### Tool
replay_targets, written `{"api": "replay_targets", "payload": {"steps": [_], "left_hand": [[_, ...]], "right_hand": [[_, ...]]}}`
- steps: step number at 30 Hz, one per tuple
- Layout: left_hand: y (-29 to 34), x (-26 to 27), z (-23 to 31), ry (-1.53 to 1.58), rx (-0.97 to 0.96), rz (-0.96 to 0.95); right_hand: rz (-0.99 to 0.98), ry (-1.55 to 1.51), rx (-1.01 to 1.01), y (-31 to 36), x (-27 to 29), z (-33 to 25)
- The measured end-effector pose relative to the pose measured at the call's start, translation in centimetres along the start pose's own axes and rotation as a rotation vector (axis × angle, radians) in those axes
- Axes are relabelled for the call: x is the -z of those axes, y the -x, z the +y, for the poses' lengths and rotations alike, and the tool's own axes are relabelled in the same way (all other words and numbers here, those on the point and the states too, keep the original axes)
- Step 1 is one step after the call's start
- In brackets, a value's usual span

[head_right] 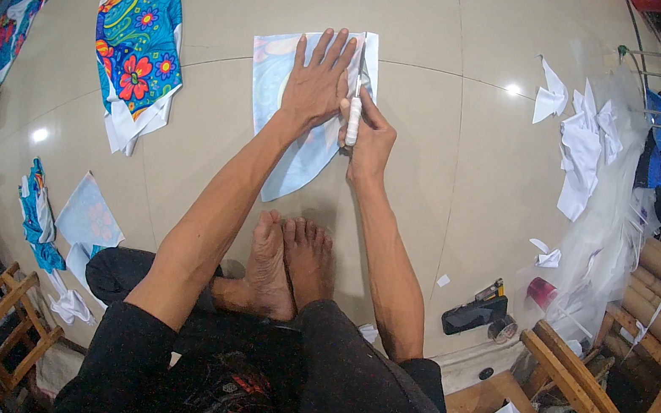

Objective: The person sits on the floor and uses scissors to cut a large piece of patterned fabric. They trim the edges and cut out specific shapes, occasionally repositioning the fabric to access different sections.

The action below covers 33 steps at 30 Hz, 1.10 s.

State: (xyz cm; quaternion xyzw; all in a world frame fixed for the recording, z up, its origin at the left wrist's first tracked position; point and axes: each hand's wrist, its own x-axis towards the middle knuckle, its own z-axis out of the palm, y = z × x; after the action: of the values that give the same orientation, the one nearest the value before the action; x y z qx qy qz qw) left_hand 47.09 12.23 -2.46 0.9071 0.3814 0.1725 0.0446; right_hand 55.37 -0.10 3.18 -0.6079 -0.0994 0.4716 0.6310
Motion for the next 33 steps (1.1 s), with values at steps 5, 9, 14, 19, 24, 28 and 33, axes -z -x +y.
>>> {"api": "replay_targets", "payload": {"steps": [5, 9, 14, 19, 24, 28, 33], "left_hand": [[0.0, 0.1, 0.0, -0.015, -0.003, 0.001], [0.1, 0.3, 0.0, -0.016, -0.006, 0.011], [0.2, 0.7, 0.2, -0.002, 0.007, -0.010], [-0.1, 0.9, 0.6, -0.027, 0.008, -0.032], [0.0, 0.2, -0.4, 0.167, 0.021, 0.024], [-0.1, 2.4, -2.3, 0.441, 0.263, 0.142], [7.3, 6.8, -5.5, 0.324, 0.381, -0.013]], "right_hand": [[0.008, -0.014, -0.005, -0.1, -0.1, -0.4], [0.007, 0.039, -0.004, -0.1, -0.1, -0.5], [-0.012, -0.027, -0.022, 0.3, 1.2, -1.3], [0.033, 0.026, -0.062, 3.6, 3.9, -2.1], [0.608, -0.260, 0.173, 0.1, 13.3, -3.0], [0.569, 0.142, 0.454, 3.0, 20.2, -4.2], [0.454, 0.250, 0.361, 7.7, 20.2, 1.6]]}}
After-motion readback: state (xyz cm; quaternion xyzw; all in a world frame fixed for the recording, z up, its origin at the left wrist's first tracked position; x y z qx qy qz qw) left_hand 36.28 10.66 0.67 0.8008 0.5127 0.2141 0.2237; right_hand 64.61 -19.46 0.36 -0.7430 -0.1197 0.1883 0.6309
